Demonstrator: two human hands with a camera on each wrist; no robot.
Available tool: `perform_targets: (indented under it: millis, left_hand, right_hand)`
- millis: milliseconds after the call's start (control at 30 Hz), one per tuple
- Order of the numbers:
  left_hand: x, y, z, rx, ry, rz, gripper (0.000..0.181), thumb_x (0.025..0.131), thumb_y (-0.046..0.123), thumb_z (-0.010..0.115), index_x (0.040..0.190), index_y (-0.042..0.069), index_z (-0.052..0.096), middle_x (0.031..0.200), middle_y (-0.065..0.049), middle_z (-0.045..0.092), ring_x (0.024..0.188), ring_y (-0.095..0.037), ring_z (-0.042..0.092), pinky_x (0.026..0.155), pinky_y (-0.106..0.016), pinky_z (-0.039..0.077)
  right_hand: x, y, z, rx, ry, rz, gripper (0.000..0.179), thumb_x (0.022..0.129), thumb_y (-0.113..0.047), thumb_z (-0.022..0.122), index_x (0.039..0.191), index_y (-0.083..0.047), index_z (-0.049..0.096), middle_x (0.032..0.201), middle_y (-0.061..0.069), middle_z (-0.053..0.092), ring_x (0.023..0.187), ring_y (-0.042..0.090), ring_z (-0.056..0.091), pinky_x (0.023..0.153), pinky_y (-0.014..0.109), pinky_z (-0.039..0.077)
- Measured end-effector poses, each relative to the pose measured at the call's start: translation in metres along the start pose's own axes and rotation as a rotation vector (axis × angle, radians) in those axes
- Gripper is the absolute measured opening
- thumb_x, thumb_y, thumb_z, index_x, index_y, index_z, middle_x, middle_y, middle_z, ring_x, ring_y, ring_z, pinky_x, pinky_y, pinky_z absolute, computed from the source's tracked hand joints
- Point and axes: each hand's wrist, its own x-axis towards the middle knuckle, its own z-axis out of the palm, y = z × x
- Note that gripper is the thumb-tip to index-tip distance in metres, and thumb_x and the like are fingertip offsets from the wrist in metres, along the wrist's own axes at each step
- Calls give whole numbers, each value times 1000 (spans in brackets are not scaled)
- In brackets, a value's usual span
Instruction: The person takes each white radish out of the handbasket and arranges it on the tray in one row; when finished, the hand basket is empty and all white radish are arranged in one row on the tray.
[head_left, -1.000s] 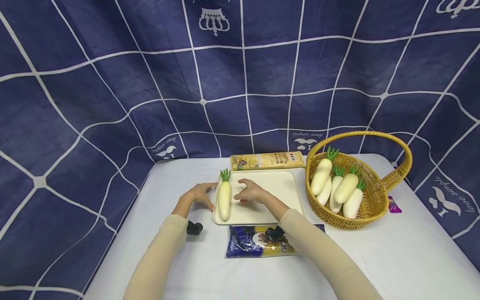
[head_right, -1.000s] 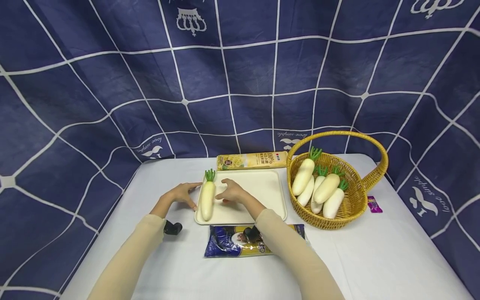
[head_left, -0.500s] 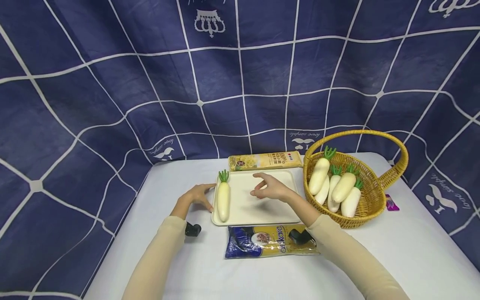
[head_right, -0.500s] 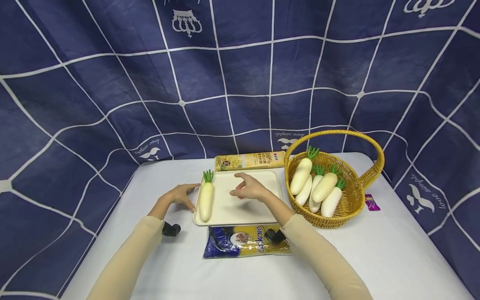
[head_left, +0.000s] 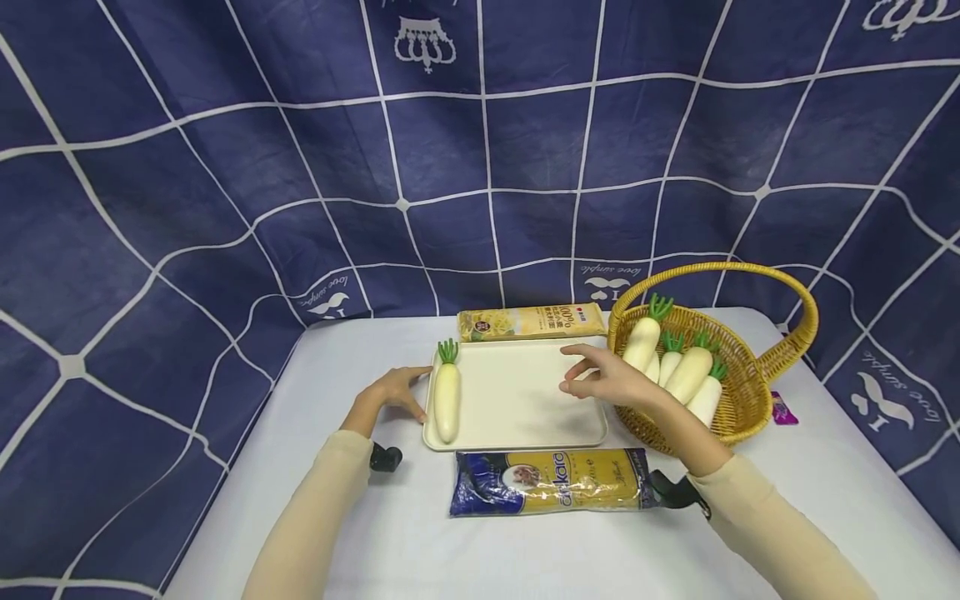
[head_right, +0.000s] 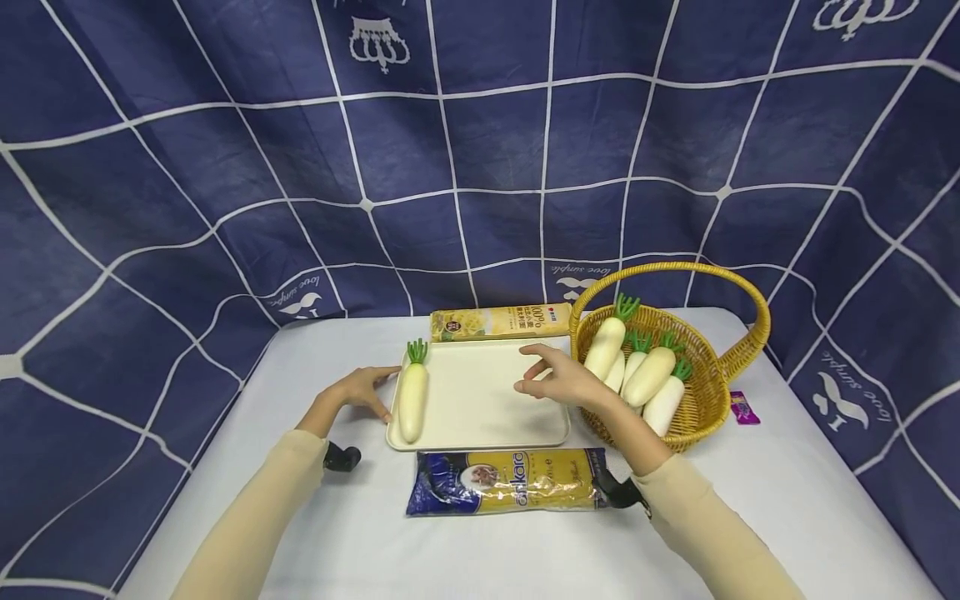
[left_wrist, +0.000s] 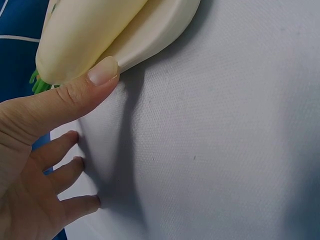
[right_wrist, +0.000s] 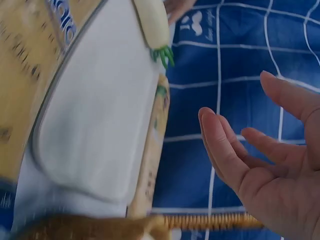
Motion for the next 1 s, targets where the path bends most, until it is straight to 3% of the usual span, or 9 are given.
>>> perform_targets:
  millis: [200, 400, 533, 733, 933, 1000]
  left_hand:
    - [0, 0, 0, -1, 0, -12, 106, 53, 26, 91, 144, 8, 38, 140, -25, 43, 131, -41, 38, 108, -55, 30]
    - [0, -1, 0, -3, 1, -11, 106, 53, 26, 91, 143, 7, 38, 140, -25, 42, 130, -42, 38, 108, -56, 30]
    - [-1, 0, 0, -4, -5, -8, 106, 54, 27, 91, 144, 8, 38, 141, -25, 42, 131, -41, 38, 109, -56, 29]
    - [-1, 1, 1, 0, -10, -11, 106, 54, 27, 91, 144, 8, 38, 141, -25, 42, 131, -42, 36, 109, -58, 28]
    - [-1, 1, -1, -9, -4, -10, 106, 54, 26, 91, 143, 8, 38, 140, -25, 42, 131, -42, 37, 109, -56, 29]
    - [-1, 1, -1, -11, -5, -14, 106, 54, 26, 91, 144, 8, 38, 140, -25, 43, 131, -41, 37, 109, -56, 29]
  right_hand:
    - [-26, 13, -24, 8, -17, -13, 60, 90, -13, 62, 138, 8, 34, 107, 21, 57, 89, 20, 65, 77, 31, 57]
    - [-44, 32, -49, 39, 27, 7, 58, 91, -11, 60, 137, 13, 33, 110, 27, 58, 93, 27, 65, 79, 39, 57]
    - [-52, 45, -67, 83, 106, 47, 60, 91, -9, 59, 137, 16, 29, 107, 29, 58, 87, 26, 67, 78, 43, 58]
    - [-64, 65, -91, 121, 258, 118, 64, 92, -9, 58, 139, 16, 23, 108, 21, 58, 85, 13, 67, 78, 34, 58]
    - [-72, 80, -105, 34, 393, 216, 72, 92, -19, 60, 141, 15, 20, 118, 32, 53, 82, 3, 62, 76, 31, 58]
    - [-73, 88, -108, 9, 430, 240, 74, 91, -23, 62, 142, 12, 22, 114, 27, 57, 80, 2, 61, 74, 31, 58]
